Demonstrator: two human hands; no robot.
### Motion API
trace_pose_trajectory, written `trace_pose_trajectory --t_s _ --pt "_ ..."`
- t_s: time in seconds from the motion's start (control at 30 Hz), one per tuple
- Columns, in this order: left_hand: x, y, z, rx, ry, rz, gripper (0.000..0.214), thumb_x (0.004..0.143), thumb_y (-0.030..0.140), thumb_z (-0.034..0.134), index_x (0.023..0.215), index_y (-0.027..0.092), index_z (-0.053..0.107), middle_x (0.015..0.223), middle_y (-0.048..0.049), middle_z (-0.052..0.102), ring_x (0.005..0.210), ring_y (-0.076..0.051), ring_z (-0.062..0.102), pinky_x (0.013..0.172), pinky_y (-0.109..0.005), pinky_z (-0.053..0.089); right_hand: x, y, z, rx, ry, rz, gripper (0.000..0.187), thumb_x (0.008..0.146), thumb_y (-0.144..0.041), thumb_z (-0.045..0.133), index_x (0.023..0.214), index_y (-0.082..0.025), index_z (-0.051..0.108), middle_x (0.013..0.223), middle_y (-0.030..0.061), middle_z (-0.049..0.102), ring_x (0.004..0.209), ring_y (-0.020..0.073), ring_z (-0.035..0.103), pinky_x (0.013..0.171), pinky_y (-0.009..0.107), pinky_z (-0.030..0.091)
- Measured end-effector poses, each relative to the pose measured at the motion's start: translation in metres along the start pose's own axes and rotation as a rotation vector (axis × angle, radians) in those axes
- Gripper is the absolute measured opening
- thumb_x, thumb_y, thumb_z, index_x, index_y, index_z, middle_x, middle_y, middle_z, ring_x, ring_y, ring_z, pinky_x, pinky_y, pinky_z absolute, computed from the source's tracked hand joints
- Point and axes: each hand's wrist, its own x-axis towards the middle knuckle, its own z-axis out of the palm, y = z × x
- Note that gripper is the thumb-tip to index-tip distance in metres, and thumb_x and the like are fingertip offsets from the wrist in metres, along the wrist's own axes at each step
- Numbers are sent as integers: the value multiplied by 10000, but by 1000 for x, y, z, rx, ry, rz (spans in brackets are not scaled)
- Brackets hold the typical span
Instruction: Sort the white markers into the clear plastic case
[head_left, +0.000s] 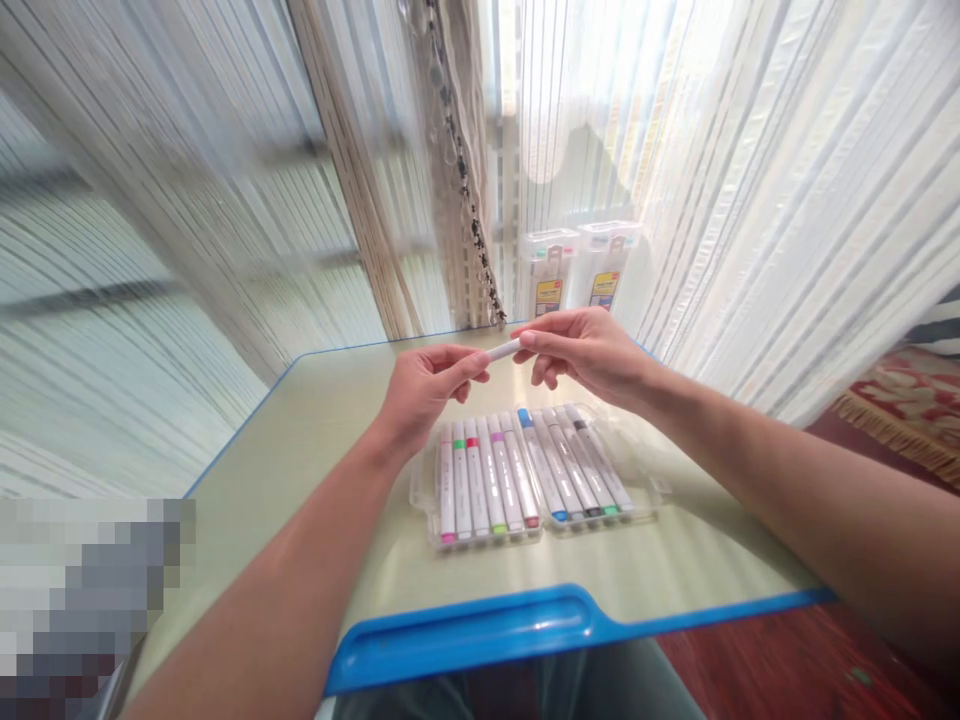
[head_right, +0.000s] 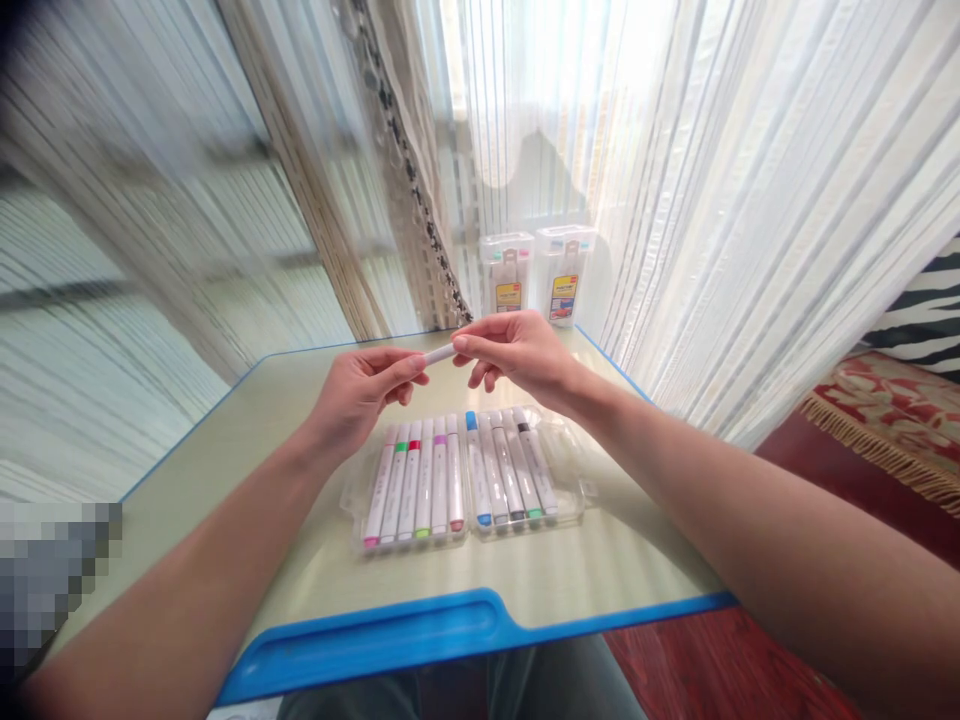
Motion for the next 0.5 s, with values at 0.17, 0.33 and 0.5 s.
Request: trace_pose_trajectory --t_s 0.17,0.33,0.5 --pt "1 -2 -4 -38 2 -26 223 731 327 857 823 132 800 685 -44 712 521 -64 504 528 -218 395 2 1 -3 142 -63 56 303 785 -359 865 938 -106 793 835 107 785 549 108 693 479 175 545" --pt "1 -1 -4 -50 23 -41 251 721 347 862 811 126 783 662 -37 699 503 -61 500 521 -218 398 3 0 -3 206 -57 87 243 793 -300 861 907 -97 790 826 107 788 551 113 703 475 166 545" --pt "2 0 -4 -75 102 -21 285 707 338 868 874 128 771 678 -22 696 492 -60 511 512 -216 407 6 2 -5 210 45 75 156 861 -226 795 937 -90 791 809 109 787 546 102 698 460 144 530"
